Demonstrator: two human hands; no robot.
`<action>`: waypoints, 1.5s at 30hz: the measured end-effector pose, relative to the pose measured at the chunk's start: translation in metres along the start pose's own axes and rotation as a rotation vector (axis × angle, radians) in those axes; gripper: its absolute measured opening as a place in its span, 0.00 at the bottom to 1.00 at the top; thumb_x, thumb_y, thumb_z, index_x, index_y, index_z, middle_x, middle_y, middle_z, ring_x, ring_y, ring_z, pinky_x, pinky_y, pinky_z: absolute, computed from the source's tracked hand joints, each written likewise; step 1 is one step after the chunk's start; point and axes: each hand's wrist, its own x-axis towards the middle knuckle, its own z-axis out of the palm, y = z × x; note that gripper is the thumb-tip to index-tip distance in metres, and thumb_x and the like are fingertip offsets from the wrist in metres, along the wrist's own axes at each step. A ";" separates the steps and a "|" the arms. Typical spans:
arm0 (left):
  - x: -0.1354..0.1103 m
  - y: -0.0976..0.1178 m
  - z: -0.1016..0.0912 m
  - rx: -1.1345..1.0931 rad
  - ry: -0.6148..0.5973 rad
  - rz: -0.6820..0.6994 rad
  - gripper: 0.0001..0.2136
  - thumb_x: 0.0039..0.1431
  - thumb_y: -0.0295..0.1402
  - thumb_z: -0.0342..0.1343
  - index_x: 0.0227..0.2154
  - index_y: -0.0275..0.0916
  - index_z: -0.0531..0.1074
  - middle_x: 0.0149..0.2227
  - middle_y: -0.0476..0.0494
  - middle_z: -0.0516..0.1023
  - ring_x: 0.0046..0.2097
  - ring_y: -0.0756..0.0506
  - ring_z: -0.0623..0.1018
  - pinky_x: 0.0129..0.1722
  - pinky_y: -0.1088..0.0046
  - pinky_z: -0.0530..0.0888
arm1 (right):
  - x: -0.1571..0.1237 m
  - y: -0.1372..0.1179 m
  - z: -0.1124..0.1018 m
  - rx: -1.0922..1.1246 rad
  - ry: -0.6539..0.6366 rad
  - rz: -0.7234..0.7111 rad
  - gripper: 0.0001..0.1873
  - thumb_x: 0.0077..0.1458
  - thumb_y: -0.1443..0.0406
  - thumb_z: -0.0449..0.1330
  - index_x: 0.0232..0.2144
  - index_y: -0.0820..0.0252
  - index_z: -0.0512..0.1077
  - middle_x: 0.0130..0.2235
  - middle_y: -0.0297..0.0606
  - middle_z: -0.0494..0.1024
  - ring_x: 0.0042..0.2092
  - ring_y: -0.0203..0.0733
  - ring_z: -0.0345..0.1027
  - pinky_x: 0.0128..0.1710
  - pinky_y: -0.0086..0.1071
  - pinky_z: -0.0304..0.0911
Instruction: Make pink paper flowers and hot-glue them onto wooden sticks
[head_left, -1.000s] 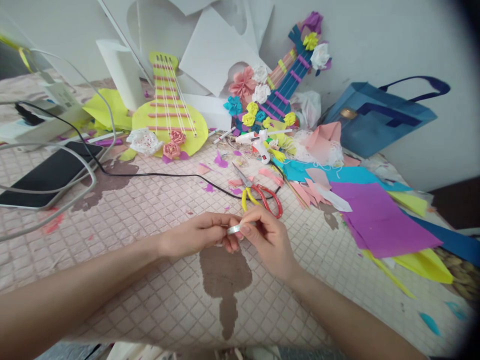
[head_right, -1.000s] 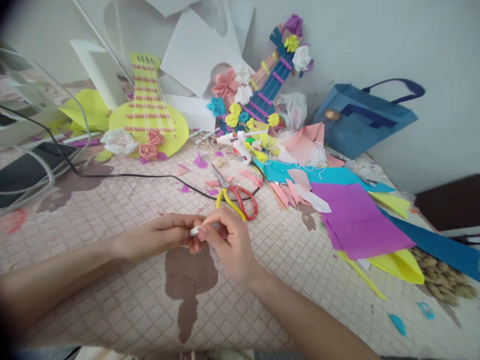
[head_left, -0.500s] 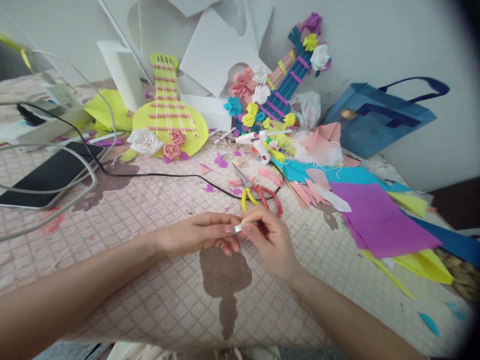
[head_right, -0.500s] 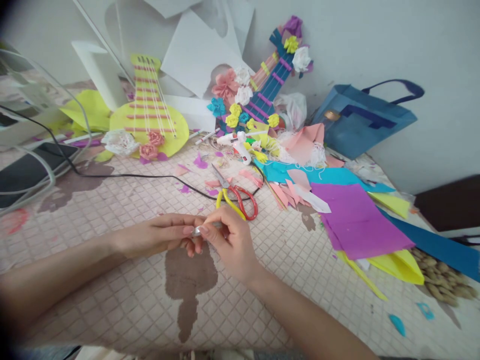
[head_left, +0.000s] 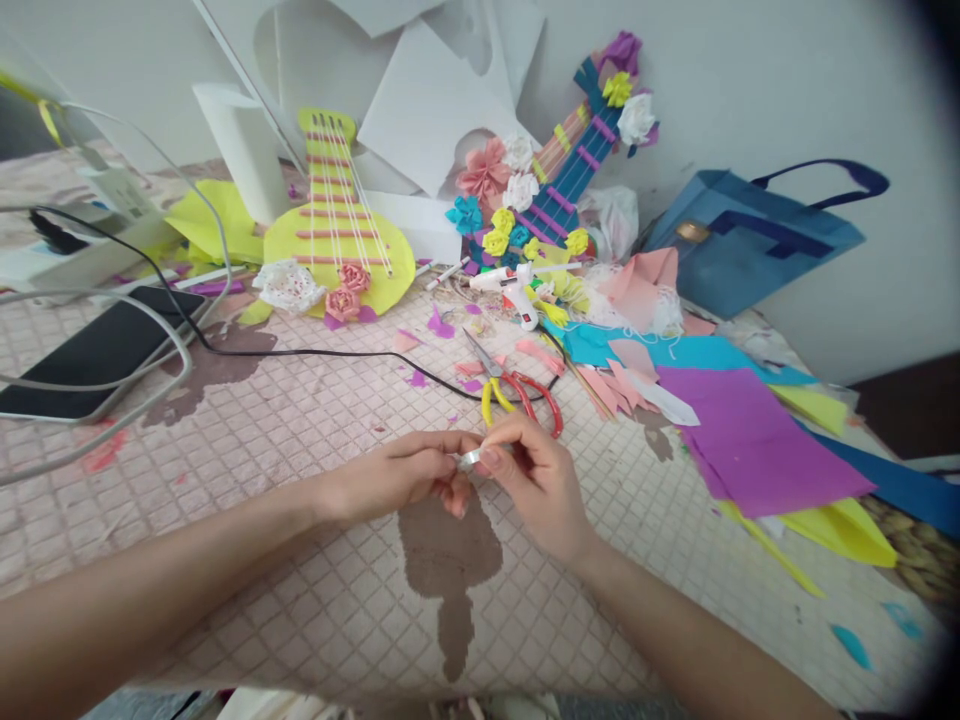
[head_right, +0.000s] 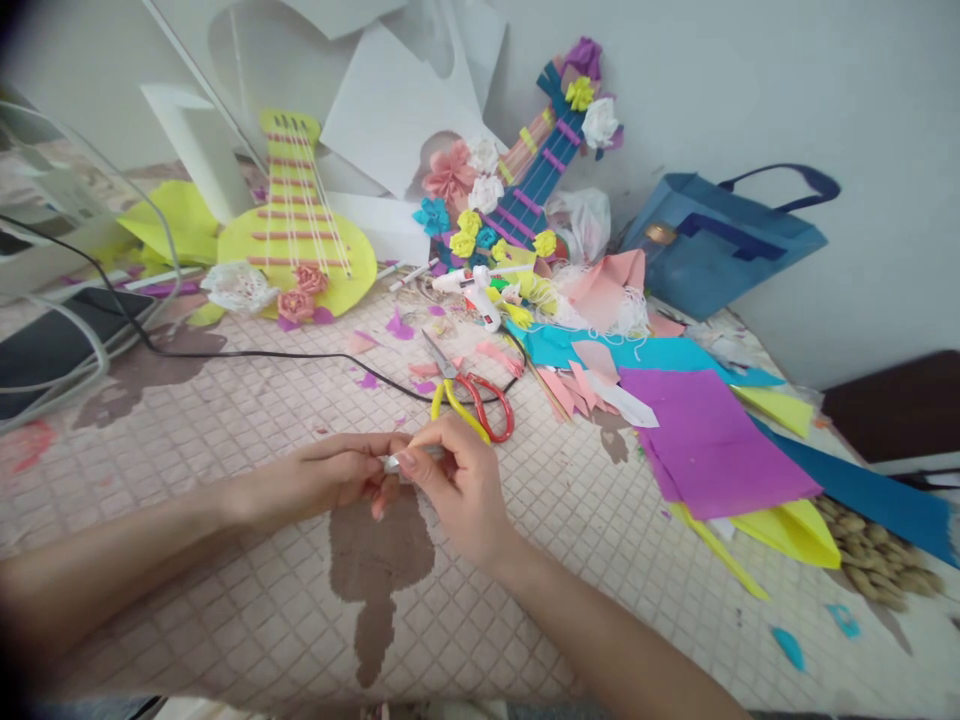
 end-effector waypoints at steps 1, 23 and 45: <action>0.000 0.000 0.000 -0.024 -0.005 -0.011 0.08 0.59 0.30 0.51 0.40 0.33 0.69 0.30 0.47 0.71 0.32 0.50 0.71 0.39 0.71 0.65 | 0.000 0.000 0.000 0.003 -0.001 0.003 0.07 0.59 0.64 0.57 0.28 0.57 0.68 0.28 0.32 0.68 0.32 0.35 0.61 0.32 0.32 0.56; -0.001 0.004 -0.002 -0.061 -0.001 -0.028 0.13 0.61 0.34 0.56 0.46 0.32 0.70 0.32 0.45 0.75 0.34 0.52 0.73 0.38 0.74 0.66 | 0.006 0.002 -0.006 0.079 -0.028 0.015 0.10 0.59 0.59 0.57 0.27 0.57 0.67 0.27 0.32 0.68 0.30 0.36 0.60 0.30 0.32 0.56; 0.001 0.002 0.000 -0.005 0.045 -0.031 0.08 0.60 0.34 0.57 0.36 0.33 0.72 0.32 0.46 0.74 0.33 0.52 0.75 0.39 0.73 0.70 | 0.006 0.004 -0.005 0.065 -0.100 0.043 0.11 0.59 0.59 0.57 0.27 0.57 0.67 0.27 0.31 0.69 0.31 0.35 0.62 0.32 0.33 0.58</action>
